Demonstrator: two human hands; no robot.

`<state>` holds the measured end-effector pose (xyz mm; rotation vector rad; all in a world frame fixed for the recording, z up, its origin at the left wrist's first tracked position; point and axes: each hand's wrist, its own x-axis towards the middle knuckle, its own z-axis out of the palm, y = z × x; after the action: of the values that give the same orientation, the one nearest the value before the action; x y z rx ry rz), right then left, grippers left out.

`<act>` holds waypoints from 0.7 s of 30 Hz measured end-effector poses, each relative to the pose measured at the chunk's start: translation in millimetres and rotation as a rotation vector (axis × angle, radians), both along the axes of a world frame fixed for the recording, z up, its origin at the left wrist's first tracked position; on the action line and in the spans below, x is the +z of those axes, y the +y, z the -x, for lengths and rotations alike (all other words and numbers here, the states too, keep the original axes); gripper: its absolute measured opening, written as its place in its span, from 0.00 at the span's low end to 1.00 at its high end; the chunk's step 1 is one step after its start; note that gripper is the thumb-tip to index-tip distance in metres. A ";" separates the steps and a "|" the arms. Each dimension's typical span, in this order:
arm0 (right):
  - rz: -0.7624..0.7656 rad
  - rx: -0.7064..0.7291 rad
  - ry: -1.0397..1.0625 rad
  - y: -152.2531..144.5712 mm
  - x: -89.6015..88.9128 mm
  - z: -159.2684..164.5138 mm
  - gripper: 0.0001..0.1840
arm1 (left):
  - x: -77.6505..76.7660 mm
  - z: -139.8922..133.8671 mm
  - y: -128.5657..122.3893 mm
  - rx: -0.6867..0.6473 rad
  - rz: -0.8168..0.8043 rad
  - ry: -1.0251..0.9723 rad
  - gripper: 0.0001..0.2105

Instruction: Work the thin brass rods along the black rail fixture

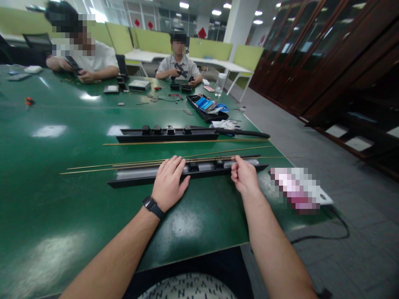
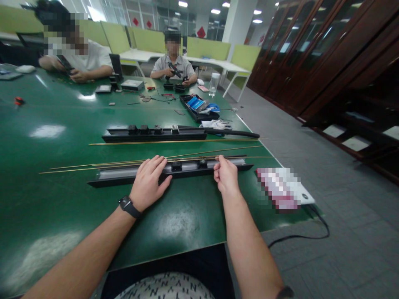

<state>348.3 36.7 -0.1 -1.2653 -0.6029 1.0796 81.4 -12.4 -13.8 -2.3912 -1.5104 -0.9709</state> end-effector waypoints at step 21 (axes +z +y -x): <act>-0.008 -0.004 0.002 -1.8 2.5 -0.1 0.12 | 0.1 -0.5 -0.1 0.006 0.002 0.012 0.24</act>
<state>348.4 34.8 2.4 -1.2579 -0.6020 1.0747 82.0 -12.5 -13.7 -2.3878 -1.5144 -0.9531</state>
